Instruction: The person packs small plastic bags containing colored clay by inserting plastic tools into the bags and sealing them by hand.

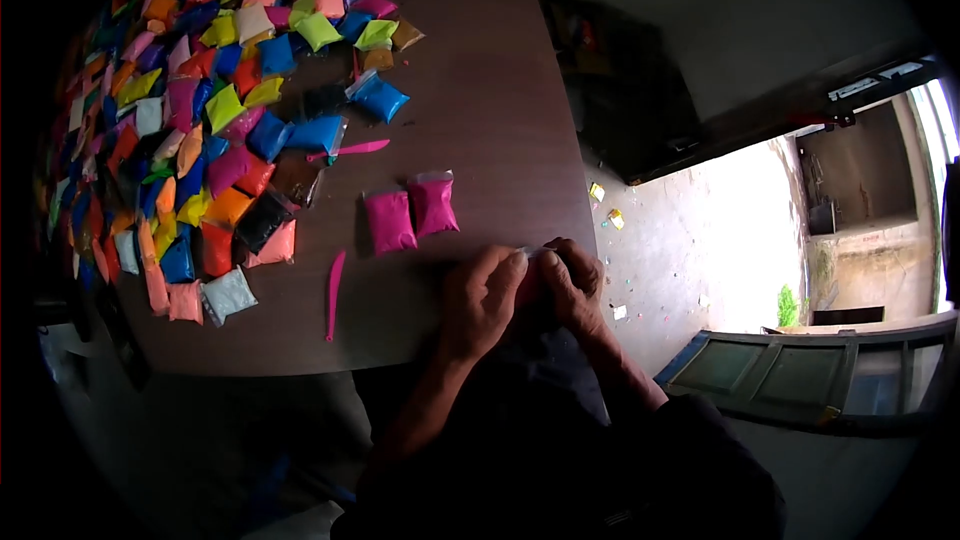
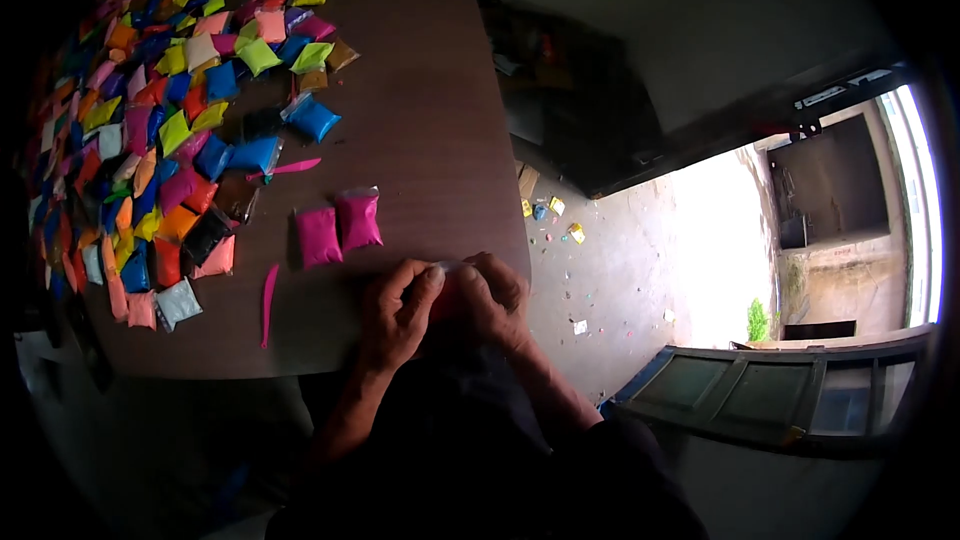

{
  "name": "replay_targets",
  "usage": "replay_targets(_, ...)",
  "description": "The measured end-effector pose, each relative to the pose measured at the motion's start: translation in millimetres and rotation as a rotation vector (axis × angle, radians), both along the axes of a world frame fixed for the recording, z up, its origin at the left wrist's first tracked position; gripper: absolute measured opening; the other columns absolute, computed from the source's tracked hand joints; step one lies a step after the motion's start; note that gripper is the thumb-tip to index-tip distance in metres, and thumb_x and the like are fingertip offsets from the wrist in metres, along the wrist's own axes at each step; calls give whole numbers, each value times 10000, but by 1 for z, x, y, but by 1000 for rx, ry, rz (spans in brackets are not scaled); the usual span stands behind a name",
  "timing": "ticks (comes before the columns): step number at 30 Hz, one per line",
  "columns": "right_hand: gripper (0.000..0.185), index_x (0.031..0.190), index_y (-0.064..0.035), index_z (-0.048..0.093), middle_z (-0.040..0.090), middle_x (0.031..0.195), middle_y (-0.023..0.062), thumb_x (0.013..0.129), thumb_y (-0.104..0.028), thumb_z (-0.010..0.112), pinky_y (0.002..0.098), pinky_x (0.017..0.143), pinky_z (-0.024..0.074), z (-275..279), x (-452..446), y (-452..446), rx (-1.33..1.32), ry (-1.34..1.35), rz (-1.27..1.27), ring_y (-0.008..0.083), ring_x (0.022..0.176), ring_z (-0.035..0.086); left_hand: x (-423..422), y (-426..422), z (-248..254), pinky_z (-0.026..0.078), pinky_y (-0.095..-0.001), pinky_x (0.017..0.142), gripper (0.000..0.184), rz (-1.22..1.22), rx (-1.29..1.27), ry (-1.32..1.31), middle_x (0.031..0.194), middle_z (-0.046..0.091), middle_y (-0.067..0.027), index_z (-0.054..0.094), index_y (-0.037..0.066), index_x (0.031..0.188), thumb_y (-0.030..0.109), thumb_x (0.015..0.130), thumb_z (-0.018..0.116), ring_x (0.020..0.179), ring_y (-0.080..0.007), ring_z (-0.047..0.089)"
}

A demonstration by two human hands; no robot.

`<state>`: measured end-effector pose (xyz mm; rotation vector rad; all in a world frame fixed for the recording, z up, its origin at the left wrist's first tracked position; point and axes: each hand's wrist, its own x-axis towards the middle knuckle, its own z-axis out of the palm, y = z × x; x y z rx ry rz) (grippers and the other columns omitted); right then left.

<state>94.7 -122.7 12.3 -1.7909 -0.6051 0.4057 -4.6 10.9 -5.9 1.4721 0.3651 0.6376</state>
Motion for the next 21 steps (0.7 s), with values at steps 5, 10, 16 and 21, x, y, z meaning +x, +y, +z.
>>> replay_targets(5,232,1031,12,671,633,847,-6,1036,-218,638,266,726,476,-10,7,-1,56,-32,11,88,798,559,5,-2,-15,518,-345,692,232,22,-84,-39,778,637,-152,683,3,982,213,1055,618,717,-196,629)
replay_targets(10,195,998,-2,663,620,874,-22,1063,-176,605,248,740,458,-6,7,-4,77,88,9,78,811,541,2,-6,-13,457,-279,671,200,-41,-158,5,736,550,-37,635,10,929,164,1057,622,722,-93,519)
replay_targets(16,237,1008,20,696,680,873,20,1073,-187,599,272,735,506,-13,8,-6,192,173,-13,87,820,598,1,-7,-1,408,-236,664,210,-18,-193,44,774,553,42,627,4,923,167,1055,627,732,-44,485)
replay_targets(21,246,1031,28,695,679,883,22,1080,-192,596,259,740,504,-16,10,-7,257,210,-10,82,827,595,-3,-11,12,389,-231,634,214,-157,-1,175,754,565,54,629,20,915,196,1023,683,709,-40,480)
